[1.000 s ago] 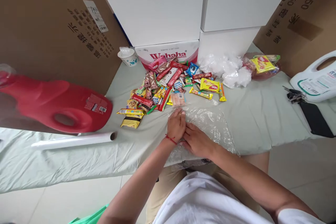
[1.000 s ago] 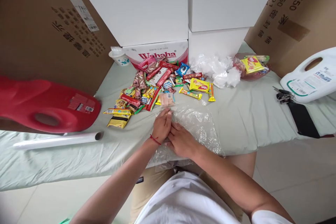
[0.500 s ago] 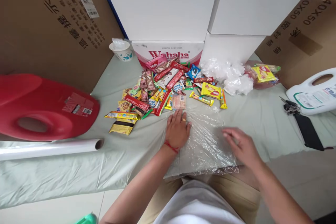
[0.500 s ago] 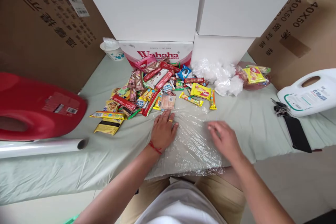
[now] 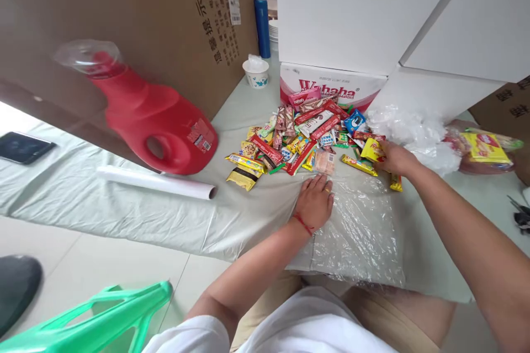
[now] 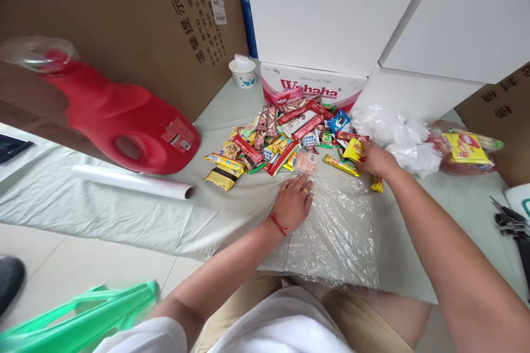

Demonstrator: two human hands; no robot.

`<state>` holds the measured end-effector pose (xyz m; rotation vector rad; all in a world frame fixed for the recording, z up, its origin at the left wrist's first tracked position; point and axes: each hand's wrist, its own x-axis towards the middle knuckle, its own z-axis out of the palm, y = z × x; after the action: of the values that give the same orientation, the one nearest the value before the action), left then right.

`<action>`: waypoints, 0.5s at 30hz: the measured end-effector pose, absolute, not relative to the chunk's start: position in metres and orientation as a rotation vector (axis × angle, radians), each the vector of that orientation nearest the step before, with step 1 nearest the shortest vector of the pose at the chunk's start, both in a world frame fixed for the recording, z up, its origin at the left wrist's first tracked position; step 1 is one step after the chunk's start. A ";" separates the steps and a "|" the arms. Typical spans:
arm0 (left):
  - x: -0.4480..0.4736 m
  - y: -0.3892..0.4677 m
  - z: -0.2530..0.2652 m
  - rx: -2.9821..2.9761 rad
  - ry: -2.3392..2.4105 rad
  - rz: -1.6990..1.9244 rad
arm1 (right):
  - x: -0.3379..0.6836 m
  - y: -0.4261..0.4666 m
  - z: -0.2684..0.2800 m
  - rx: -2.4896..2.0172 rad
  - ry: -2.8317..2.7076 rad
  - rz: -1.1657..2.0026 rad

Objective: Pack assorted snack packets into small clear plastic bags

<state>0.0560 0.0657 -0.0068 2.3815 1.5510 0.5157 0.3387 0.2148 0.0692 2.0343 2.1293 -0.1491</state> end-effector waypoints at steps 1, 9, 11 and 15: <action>0.056 0.066 -0.007 2.385 1.547 0.512 | 0.337 0.207 0.078 2.064 2.103 -0.119; 0.055 0.066 -0.008 2.374 1.544 0.532 | 0.300 0.086 0.133 1.983 2.405 -0.532; 0.055 0.067 -0.007 2.360 1.549 0.518 | 0.294 0.061 0.127 1.837 2.408 -0.758; 0.055 0.068 -0.003 2.356 1.554 0.496 | 0.303 0.047 0.114 1.703 2.360 -0.756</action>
<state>0.0554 0.0676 -0.0029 2.3557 1.5542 0.4960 0.3032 0.0471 0.1141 1.7032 2.3599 -0.7560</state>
